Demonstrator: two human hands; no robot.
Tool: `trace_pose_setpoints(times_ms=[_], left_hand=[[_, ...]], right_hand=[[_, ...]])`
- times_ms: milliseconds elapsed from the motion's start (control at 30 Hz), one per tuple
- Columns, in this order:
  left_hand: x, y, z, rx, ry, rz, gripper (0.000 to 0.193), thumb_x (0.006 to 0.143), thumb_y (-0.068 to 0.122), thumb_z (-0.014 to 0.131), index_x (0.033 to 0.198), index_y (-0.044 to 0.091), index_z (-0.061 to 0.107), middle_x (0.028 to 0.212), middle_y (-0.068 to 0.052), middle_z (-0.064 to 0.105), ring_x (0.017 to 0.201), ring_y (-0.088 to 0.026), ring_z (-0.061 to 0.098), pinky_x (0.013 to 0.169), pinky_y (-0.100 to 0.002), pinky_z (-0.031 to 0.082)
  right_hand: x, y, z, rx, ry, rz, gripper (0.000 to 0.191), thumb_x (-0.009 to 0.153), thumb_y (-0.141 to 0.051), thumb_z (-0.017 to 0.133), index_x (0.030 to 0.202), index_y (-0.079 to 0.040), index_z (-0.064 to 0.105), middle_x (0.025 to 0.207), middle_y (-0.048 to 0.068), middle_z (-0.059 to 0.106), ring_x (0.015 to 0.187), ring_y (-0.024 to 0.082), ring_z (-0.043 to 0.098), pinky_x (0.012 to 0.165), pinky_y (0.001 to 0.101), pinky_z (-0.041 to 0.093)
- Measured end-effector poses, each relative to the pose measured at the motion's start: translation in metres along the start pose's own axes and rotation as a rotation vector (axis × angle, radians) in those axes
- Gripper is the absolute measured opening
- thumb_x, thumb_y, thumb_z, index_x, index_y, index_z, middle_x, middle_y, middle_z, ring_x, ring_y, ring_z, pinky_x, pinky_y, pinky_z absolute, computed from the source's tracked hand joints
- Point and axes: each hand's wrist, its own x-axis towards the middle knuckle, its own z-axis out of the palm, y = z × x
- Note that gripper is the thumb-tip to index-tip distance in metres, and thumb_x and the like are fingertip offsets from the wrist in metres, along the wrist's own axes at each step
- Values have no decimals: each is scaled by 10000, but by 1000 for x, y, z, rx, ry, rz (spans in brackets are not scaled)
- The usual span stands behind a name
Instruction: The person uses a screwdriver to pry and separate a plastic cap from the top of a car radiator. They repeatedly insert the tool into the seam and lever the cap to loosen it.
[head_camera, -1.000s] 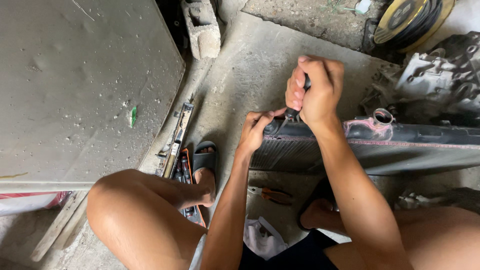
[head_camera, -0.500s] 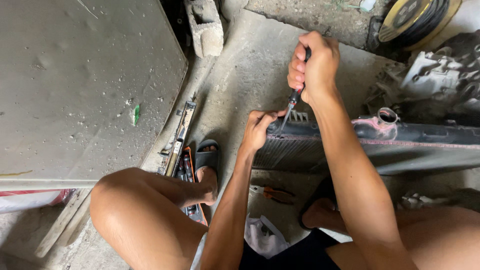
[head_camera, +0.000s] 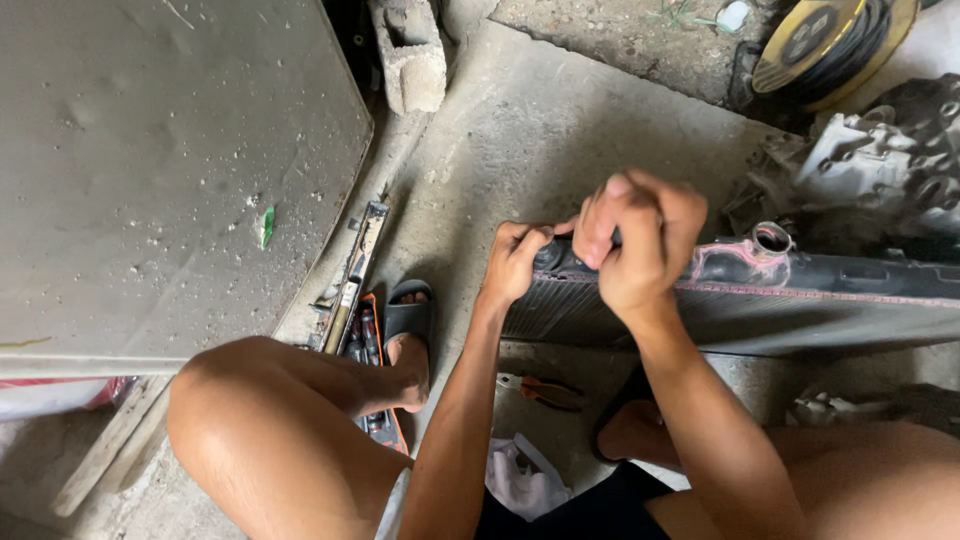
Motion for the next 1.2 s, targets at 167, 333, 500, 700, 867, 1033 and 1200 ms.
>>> trace_pose_setpoints(times_ms=[167,333,500,700,867,1033,1200], left_hand=[[-2,-2,1,5,14,37,305,908,168,585,951,-97,731,692,-23,652,696,-95,580,665,-292,472],[-4,7,0,-67,-61,5,328,942,143,561,976,-122,749,866,-102,638,771,-120,537,739,-301,442],[-6,15,-1,-110,-119,70,359,925,123,510,1000,-153,727,1201,-197,755,901,-128,653,920,-285,518],[-8,24,-1,-141,-125,99,359,923,133,505,1064,-104,734,1182,-143,759,909,-121,693,899,-269,546],[-24,29,0,-119,-121,15,354,910,132,540,1086,-80,763,1048,-154,770,796,-99,613,762,-271,507],[-16,19,2,-116,-115,62,287,914,139,561,763,-102,594,1119,-155,786,733,-77,561,651,-274,469],[-10,12,2,-144,-109,70,288,882,124,535,706,-96,595,1155,-192,751,704,-53,577,658,-270,494]], right_hand=[[-9,0,8,-70,-14,-116,396,1052,-73,451,666,5,410,512,97,464,396,141,429,459,314,420],[-2,-2,6,105,119,23,391,1029,-127,463,657,-15,418,544,77,416,404,146,377,415,308,326],[22,8,-14,238,184,247,366,1005,-196,476,670,-62,417,534,54,365,404,146,312,391,323,269],[45,46,-49,280,260,381,349,960,-255,526,659,-106,431,525,13,365,407,137,289,369,320,238],[58,70,-68,530,388,613,334,976,-300,577,703,-167,438,553,-55,341,425,96,278,398,292,213],[23,24,-68,396,249,409,355,1008,-289,525,711,-127,418,575,8,362,458,148,313,451,325,260],[-1,-10,-38,226,143,183,384,1052,-225,468,706,-77,395,520,62,374,408,151,328,431,316,289]])
